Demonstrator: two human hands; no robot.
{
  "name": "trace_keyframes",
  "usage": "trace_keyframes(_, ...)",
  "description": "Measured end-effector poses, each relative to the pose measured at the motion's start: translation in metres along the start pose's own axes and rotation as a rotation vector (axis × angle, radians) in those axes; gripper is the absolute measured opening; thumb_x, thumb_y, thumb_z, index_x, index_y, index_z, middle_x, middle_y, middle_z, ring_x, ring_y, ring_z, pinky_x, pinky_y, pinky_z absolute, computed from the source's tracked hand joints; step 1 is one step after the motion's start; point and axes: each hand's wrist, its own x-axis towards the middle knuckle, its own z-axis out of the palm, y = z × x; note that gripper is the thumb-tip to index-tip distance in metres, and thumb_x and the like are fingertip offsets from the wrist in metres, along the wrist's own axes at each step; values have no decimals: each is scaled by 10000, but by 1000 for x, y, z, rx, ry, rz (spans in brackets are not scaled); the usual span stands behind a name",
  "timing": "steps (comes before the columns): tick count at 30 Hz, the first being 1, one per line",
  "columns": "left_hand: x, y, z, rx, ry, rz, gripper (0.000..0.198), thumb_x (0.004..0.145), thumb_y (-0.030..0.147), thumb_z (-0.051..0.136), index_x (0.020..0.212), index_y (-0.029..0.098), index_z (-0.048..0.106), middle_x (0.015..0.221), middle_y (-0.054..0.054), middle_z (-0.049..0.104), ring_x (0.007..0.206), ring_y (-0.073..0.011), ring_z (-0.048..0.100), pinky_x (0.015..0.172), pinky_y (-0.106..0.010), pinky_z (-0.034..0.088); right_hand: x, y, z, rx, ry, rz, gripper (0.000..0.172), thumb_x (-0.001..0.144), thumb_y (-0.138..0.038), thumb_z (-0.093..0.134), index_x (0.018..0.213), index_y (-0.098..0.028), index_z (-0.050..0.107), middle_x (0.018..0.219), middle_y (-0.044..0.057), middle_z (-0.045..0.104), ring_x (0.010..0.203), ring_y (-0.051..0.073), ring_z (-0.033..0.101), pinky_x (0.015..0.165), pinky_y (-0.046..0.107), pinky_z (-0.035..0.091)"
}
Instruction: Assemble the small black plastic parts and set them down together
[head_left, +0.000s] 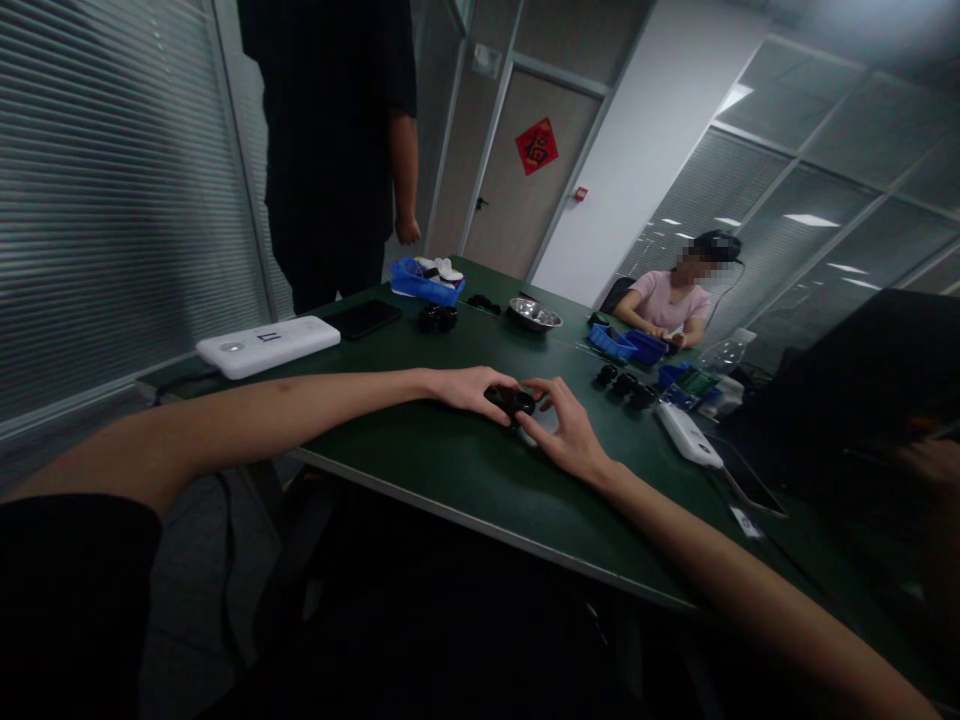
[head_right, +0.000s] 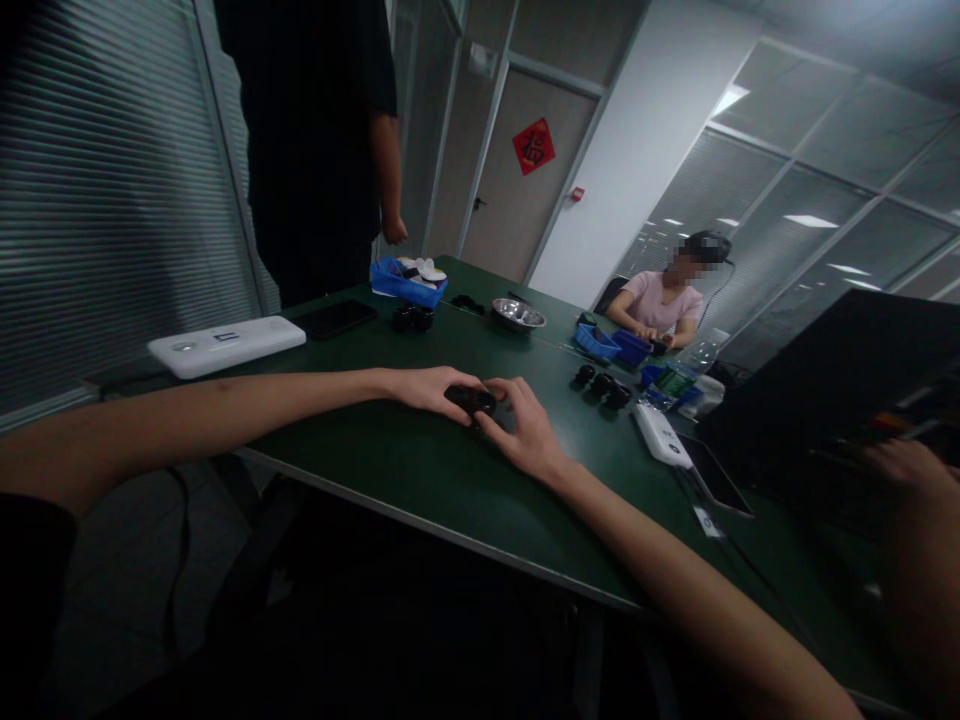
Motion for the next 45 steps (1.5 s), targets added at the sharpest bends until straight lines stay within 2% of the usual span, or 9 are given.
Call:
trace_keyframes(9, -1, -1, 0, 4, 8, -26, 548, 829, 402, 786, 1290, 142, 645, 1232, -96, 704, 1138, -236, 654, 979, -320, 471, 0, -3, -1, 38, -28, -42, 359, 969, -301, 583, 1322, -253, 544, 1201, 96, 614, 1052, 269, 611, 909, 449, 534)
trace_keyframes(17, 0, -2, 0, 25, 10, -14, 529, 826, 399, 785, 1278, 156, 657, 1250, -91, 699, 1156, -242, 646, 995, -329, 461, 0, 0, 1, 1, 16, 7, 393, 962, -367, 643, 1323, -252, 539, 1093, 80, 596, 989, 261, 604, 850, 427, 533)
trace_keyframes(27, 0, -1, -1, 18, 13, -21, 527, 821, 398, 792, 1273, 159, 664, 1243, -94, 705, 1149, -242, 649, 990, -330, 462, -1, -2, -1, 27, -9, -10, 398, 966, -347, 618, 1344, -253, 535, 1163, 96, 611, 1022, 268, 609, 868, 442, 540)
trace_keyframes(34, 0, -1, 0, 12, 11, -13, 516, 818, 383, 792, 1266, 157, 667, 1232, -88, 711, 1148, -242, 654, 984, -325, 462, 0, 0, 0, -3, 6, 1, 422, 948, -363, 661, 1336, -249, 539, 1111, 86, 608, 999, 270, 611, 858, 436, 532)
trace_keyframes(41, -1, -1, 0, 16, 11, -32, 543, 826, 411, 788, 1280, 143, 656, 1236, -104, 705, 1137, -245, 654, 975, -332, 466, -1, -3, -2, 46, -40, -46, 388, 968, -306, 595, 1345, -249, 523, 1242, 108, 609, 1072, 274, 609, 919, 464, 536)
trace_keyframes(45, -1, 0, -1, 30, 6, -22, 526, 832, 395, 780, 1276, 141, 657, 1240, -106, 701, 1137, -248, 650, 969, -331, 466, 0, -2, -1, 21, 6, -11, 443, 948, -350, 657, 1359, -256, 519, 1167, 97, 601, 1064, 282, 604, 883, 453, 539)
